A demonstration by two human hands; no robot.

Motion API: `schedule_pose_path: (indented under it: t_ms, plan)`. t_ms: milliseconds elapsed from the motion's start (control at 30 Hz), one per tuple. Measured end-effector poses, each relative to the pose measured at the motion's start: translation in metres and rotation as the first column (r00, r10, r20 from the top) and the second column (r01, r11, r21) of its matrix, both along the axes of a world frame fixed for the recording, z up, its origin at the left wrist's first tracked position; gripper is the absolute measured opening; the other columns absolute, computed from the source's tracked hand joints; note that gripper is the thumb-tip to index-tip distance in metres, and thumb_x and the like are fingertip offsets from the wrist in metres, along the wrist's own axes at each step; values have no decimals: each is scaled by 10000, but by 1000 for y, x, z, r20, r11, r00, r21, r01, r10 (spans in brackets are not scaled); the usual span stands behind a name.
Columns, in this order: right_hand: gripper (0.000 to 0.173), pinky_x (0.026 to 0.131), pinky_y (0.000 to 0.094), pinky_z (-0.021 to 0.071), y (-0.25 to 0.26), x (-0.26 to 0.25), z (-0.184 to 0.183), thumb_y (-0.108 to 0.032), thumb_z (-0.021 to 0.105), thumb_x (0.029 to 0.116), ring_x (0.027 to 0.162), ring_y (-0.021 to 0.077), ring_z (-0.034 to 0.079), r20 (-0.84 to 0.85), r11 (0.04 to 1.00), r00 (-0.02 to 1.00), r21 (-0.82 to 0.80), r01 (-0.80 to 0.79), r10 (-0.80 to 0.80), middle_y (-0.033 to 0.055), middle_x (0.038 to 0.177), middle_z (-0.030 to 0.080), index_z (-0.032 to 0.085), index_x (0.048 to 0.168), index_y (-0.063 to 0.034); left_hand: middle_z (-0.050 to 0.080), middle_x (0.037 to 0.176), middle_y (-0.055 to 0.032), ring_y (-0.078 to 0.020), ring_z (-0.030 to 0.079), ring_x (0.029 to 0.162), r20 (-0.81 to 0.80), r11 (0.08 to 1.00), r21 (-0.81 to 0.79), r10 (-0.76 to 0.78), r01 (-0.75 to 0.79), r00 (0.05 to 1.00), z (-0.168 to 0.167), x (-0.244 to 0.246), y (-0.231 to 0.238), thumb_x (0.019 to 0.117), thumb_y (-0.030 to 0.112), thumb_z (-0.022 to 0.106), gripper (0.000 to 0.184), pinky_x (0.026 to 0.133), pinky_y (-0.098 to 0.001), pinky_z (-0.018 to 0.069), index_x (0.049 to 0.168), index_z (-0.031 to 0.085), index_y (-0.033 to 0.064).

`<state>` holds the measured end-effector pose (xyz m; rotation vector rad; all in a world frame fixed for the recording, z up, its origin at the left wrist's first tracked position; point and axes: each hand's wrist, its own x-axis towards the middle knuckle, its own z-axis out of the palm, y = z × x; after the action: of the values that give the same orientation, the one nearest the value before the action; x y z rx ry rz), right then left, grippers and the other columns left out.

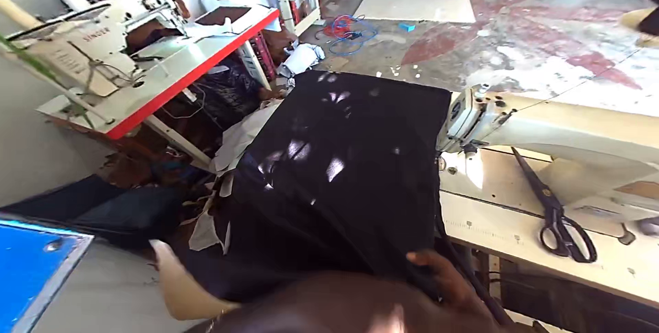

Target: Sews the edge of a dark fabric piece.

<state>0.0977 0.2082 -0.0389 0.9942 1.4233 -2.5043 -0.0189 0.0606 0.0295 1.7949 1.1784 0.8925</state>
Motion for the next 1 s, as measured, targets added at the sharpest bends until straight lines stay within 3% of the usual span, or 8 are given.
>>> schedule_pose_path:
  t_ms: [133, 233, 400, 533, 633, 733, 900, 1000]
  plan:
    - [212, 865, 205, 560, 54, 22, -168, -191, 622, 1003, 923, -12, 663, -100, 864, 903, 351, -362, 419, -65, 1013, 713, 647, 1194, -102, 636, 1383, -111, -178, 650, 1210, -67, 886, -110, 445, -450, 893, -30, -111, 31, 1043, 225, 553, 494, 1044, -375, 540, 1504, 485, 60]
    - [437, 846, 401, 528, 70, 28, -174, -428, 740, 911, 890, 157, 640, 251, 631, 847, 575, -520, 469, 91, 964, 690, 681, 1036, -13, 409, 1619, -116, -323, 380, 1496, -597, 605, 30, 650, -796, 471, -121, -219, 43, 1040, 572, 467, 706, 1204, -600, 309, 1584, 393, 128]
    - [496, 736, 364, 608, 85, 32, -145, -217, 691, 973, 897, 200, 709, 141, 910, 987, 396, -125, 75, 109, 1118, 712, 533, 1405, -31, 134, 1733, -13, -458, 48, 1570, -765, 436, 182, 625, -881, 151, -211, -309, 33, 964, 800, 232, 843, 1147, -803, 26, 1642, 267, 299]
    - [341, 711, 364, 610, 84, 44, -159, -167, 365, 1102, 859, 254, 730, -88, 883, 881, 25, 468, -464, 197, 1054, 731, 632, 1198, 22, 167, 1727, 7, -410, 78, 1578, -747, 455, 232, 650, -860, 142, -218, -314, 16, 974, 782, 222, 817, 1168, -771, 40, 1633, 296, 304]
    - [694, 529, 218, 524, 78, 50, -147, -618, 272, 1063, 612, 102, 630, -129, 849, 858, -280, 449, -496, 84, 836, 692, 692, 1130, -69, 162, 1727, -47, -445, 82, 1569, -760, 445, 223, 637, -867, 131, -212, -303, 5, 978, 774, 242, 843, 1154, -789, 35, 1640, 286, 254]
    - [480, 542, 172, 547, 77, 54, -129, -454, 487, 1068, 592, 57, 614, -301, 847, 856, -469, 250, -420, 61, 859, 652, 629, 1289, -53, 236, 1692, -158, -484, 110, 1554, -706, 520, 288, 683, -804, 188, -198, -267, 27, 1011, 673, 370, 819, 1175, -764, 55, 1609, 340, 113]
    - [291, 490, 177, 529, 54, 16, -63, -218, 542, 1062, 522, 57, 584, -328, 901, 847, -264, 344, -419, 89, 773, 645, 640, 1262, -30, 224, 1709, -82, -404, 121, 1576, -621, 842, 366, 539, -396, 570, -202, -145, 96, 1025, 616, 434, 706, 1208, -723, 130, 1599, 389, 209]
    - [282, 481, 202, 509, 44, -2, -56, -221, 535, 1055, 528, 79, 590, -269, 939, 900, -111, 324, -343, 111, 789, 686, 648, 1234, -35, 156, 1729, -40, -400, 72, 1582, -738, 932, 280, 362, -230, 569, -220, -120, 96, 988, 711, 399, 725, 1212, -713, 121, 1596, 384, 316]
